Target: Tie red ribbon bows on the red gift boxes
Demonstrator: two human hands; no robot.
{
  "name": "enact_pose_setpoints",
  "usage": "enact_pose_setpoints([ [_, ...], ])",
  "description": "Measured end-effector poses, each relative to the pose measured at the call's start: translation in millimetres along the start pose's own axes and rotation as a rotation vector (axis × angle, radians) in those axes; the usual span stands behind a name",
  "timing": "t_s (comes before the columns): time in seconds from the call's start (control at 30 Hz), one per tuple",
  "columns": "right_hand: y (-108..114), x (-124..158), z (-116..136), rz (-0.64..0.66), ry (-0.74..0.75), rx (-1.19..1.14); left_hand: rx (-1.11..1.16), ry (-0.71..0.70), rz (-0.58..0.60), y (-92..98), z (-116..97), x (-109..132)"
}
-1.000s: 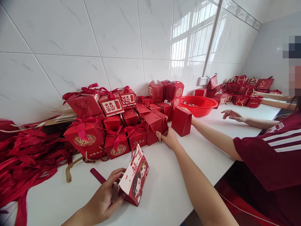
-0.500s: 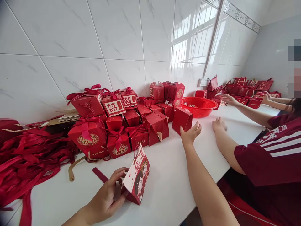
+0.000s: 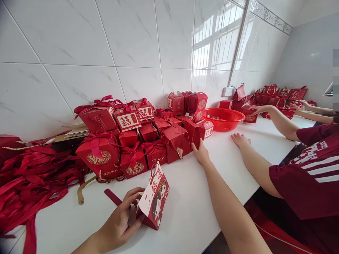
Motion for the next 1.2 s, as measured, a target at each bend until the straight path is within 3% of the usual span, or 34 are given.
enact_pose_setpoints([
  [0.13,2.7,0.4,7.4,-0.060,-0.074,0.029,-0.151,-0.094,0.057,-3.0,-3.5,1.5],
  [0.27,35.9,7.2,30.8,-0.216,-0.126,0.029,-0.245,-0.131,0.075,-5.0,-8.7,0.0],
  [0.33,58.3,27.3,46.8,-0.282,-0.106,0.016,-0.220,-0.070,0.044,-2.9,-9.7,-1.4],
  [0.4,75.2,64.6,60.6,-0.300,-0.042,0.003,-0.189,0.046,0.046,-0.9,-8.0,-2.7],
  [0.47,78.8,114.7,69.1,-0.232,0.047,0.015,-0.180,0.149,0.069,0.6,-5.1,-3.9],
  [0.53,65.1,166.9,69.8,0.011,0.054,0.130,-0.153,0.207,0.063,2.7,-2.7,-5.6],
  [0.6,44.3,213.4,70.7,0.320,0.038,0.101,-0.082,0.266,-0.001,5.6,-0.7,-7.1],
  [0.67,32.2,246.0,80.5,0.442,0.056,-0.032,0.023,0.347,-0.121,8.1,-0.6,-6.4],
  [0.8,21.7,280.5,111.0,0.461,-0.090,-0.527,0.230,0.413,-0.355,4.5,-14.5,1.7],
  [0.9,14.1,300.5,128.2,0.360,-0.290,-0.985,0.281,0.347,-0.307,-8.1,-32.8,5.8],
  [0.97,10.1,309.8,133.0,0.306,-0.401,-1.205,0.265,0.314,-0.225,-16.1,-41.8,6.7],
  [1.07,18.9,301.3,129.6,0.235,-0.475,-1.280,0.191,0.261,-0.098,-23.3,-47.9,6.7],
  [1.13,41.1,274.0,122.6,0.110,-0.433,-1.222,0.140,0.225,-0.015,-26.4,-47.4,7.6],
  [1.2,77.7,231.9,116.3,-0.126,-0.301,-1.094,0.121,0.205,0.042,-28.7,-44.5,9.9],
])
Point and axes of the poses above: each hand's wrist, its own x-axis away from the middle knuckle, its own y-axis out of the back of the hand, z = x × y, the point moved 4 cm from there along -x, towards the middle knuckle, and after that the axes turned 14 degrees about x, right-handed, at the moved point
